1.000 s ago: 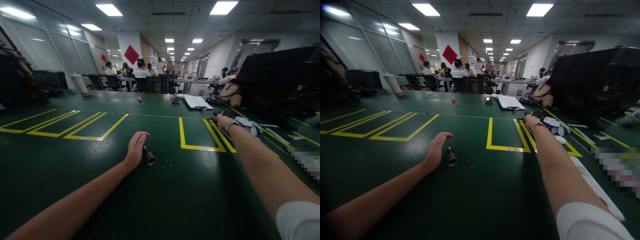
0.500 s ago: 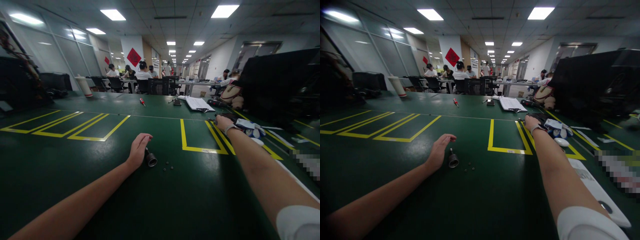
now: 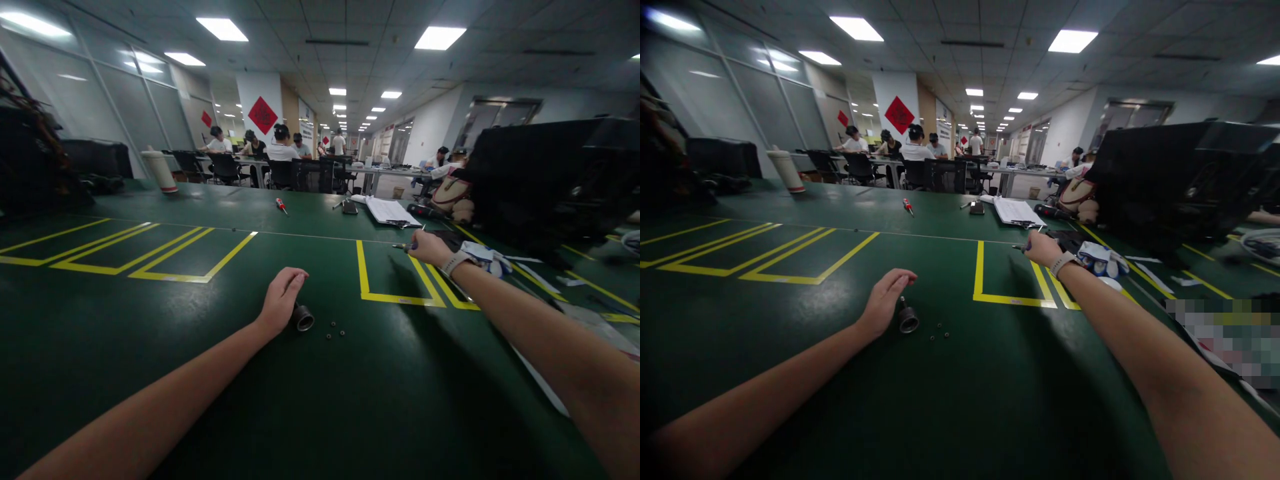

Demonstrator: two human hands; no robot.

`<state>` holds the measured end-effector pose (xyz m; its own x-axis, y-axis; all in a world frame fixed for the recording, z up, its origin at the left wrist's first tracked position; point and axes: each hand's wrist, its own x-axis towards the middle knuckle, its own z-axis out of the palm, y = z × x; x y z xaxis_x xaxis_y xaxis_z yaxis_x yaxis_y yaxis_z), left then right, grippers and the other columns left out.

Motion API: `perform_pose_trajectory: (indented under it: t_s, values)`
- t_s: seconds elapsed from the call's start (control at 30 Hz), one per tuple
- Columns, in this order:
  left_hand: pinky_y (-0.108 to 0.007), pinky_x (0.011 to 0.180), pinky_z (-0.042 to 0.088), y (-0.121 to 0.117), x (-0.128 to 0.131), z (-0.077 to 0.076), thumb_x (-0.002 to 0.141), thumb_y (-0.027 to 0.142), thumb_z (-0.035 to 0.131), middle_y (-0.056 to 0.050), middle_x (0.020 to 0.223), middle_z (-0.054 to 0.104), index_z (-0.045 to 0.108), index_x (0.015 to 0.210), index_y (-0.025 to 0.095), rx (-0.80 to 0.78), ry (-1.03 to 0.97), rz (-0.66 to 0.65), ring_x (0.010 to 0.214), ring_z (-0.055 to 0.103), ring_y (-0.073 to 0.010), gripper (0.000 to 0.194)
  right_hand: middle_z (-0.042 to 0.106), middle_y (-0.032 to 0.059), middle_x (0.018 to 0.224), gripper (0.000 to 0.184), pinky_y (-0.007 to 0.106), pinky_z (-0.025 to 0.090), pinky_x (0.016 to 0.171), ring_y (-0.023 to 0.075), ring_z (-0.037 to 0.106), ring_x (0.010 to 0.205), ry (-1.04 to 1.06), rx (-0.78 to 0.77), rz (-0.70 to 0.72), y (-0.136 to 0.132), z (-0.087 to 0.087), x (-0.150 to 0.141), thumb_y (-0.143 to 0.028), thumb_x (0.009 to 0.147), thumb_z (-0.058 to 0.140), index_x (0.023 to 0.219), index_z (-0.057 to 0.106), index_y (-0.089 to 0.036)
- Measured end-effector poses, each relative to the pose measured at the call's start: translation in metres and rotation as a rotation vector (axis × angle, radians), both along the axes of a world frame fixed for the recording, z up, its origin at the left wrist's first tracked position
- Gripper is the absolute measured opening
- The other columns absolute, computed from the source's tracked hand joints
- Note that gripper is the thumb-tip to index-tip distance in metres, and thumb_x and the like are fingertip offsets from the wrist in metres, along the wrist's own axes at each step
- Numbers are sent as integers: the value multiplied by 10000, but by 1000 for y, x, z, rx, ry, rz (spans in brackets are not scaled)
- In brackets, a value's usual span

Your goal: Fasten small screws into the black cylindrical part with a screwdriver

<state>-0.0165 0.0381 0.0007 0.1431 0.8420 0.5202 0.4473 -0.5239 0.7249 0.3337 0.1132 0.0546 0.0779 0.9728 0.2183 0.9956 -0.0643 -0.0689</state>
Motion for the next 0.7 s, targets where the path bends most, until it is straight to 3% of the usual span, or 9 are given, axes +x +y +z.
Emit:
perform_pose_trajectory:
  t_s: [0.2, 0.33, 0.4, 0.6, 0.7]
  values:
    - [-375, 862, 438, -7, 2, 15, 838, 324, 452, -72, 1003, 577, 540, 1023, 168, 170, 195, -57, 966, 538, -207, 258, 619, 39, 822, 244, 245, 381, 580, 176, 569, 734, 122, 77, 271, -44, 21, -82, -377, 712, 590, 845, 505, -192]
    - [-458, 977, 346, -11, 5, 23, 745, 273, 581, -102, 1245, 476, 405, 1228, 200, 280, 356, -85, 1159, 436, -258, 519, 567, -1, 729, 202, 241, 347, 566, 148, 517, 658, 312, 184, 501, -74, 22, -144, -338, 693, 596, 794, 487, -201]
    - [-472, 981, 335, -11, 5, 24, 739, 246, 582, -108, 1271, 459, 367, 1259, 201, 285, 378, -75, 1177, 422, -265, 565, 535, -19, 693, 190, 242, 335, 563, 142, 490, 631, 425, 208, 584, -84, 21, -169, -304, 675, 606, 777, 477, -208]
    - [-407, 899, 404, -1, -6, 20, 792, 163, 478, -82, 1099, 570, 460, 1138, 183, 237, 290, -36, 1015, 531, -222, 347, 547, -8, 732, 152, 271, 374, 597, 160, 512, 668, 725, 258, 604, -98, 16, -208, -312, 733, 569, 762, 451, -220]
    - [-356, 808, 452, 11, -19, 22, 803, 250, 493, -63, 975, 585, 489, 1029, 171, 201, 131, 128, 897, 559, -203, 240, 601, 34, 847, 122, 308, 427, 657, 177, 568, 740, 839, 268, 578, -105, 5, -214, -327, 812, 492, 836, 448, -216]
